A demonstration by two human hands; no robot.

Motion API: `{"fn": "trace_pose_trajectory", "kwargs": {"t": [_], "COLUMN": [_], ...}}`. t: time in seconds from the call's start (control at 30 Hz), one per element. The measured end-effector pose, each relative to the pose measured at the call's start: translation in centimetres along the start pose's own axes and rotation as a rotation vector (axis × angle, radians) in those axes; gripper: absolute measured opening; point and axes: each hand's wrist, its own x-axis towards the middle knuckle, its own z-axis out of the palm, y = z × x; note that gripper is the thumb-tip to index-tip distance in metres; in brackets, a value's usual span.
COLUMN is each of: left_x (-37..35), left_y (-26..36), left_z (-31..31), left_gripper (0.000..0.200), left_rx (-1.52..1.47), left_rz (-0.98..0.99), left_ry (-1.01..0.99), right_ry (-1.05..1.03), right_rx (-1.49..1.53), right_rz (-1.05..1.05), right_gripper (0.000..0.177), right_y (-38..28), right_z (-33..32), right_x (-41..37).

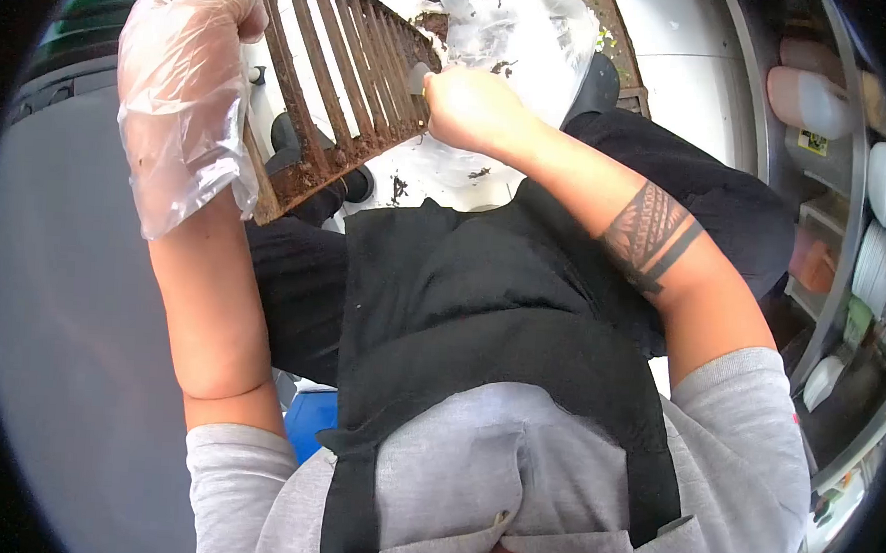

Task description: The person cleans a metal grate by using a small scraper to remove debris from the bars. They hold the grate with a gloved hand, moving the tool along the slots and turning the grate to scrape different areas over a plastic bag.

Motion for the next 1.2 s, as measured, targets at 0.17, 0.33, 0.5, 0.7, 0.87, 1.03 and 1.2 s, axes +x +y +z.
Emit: {"fn": "trace_pose_trajectory", "kwargs": {"t": [0.17,0.33,0.5,0.7,0.87,1.03,1.2], "left_x": [0.1,0.4,-1.2,1.5,1.6,2.8,2.5], "left_y": [-0.2,-0.4,1.5,-2.6,-2.0,-3.8,-3.2], "left_z": [0.0,0.3,2.2,-0.2,-0.7,-0.8,-1.8], "left_gripper": [0.069,0.07,0.073,0.08,0.083,0.082,0.079], "left_rx": [-0.026,-0.044,-0.241,-0.126,-0.161,-0.328,-0.138], "left_rz": [0.009,0.039,0.195,0.113,-0.006,0.043,0.034], "left_ry": [-0.028,-0.012,0.014,-0.037,-0.087,-0.14,-0.126], "right_ry": [0.022,0.015,-0.028,0.024,0.03,-0.054,0.324], "right_rx": [-0.026,-0.049,-0.022,-0.013,-0.002,0.05,0.609], "right_rz": [0.007,-0.033,-0.04,-0.068,-0.022,0.051,0.254], "right_gripper": [0.022,0.022,0.022,0.023,0.024,0.027,0.038], "right_y": [0.0,-1.1,-0.6,-0.2,0.0,-0.5,2.6], "right_z": [-2.1,-1.4,-2.7,-2.8,-2.5,-1.8,1.6], "right_x": [3.5,1.2,4.5,3.0,4.8,4.7,5.1]}}
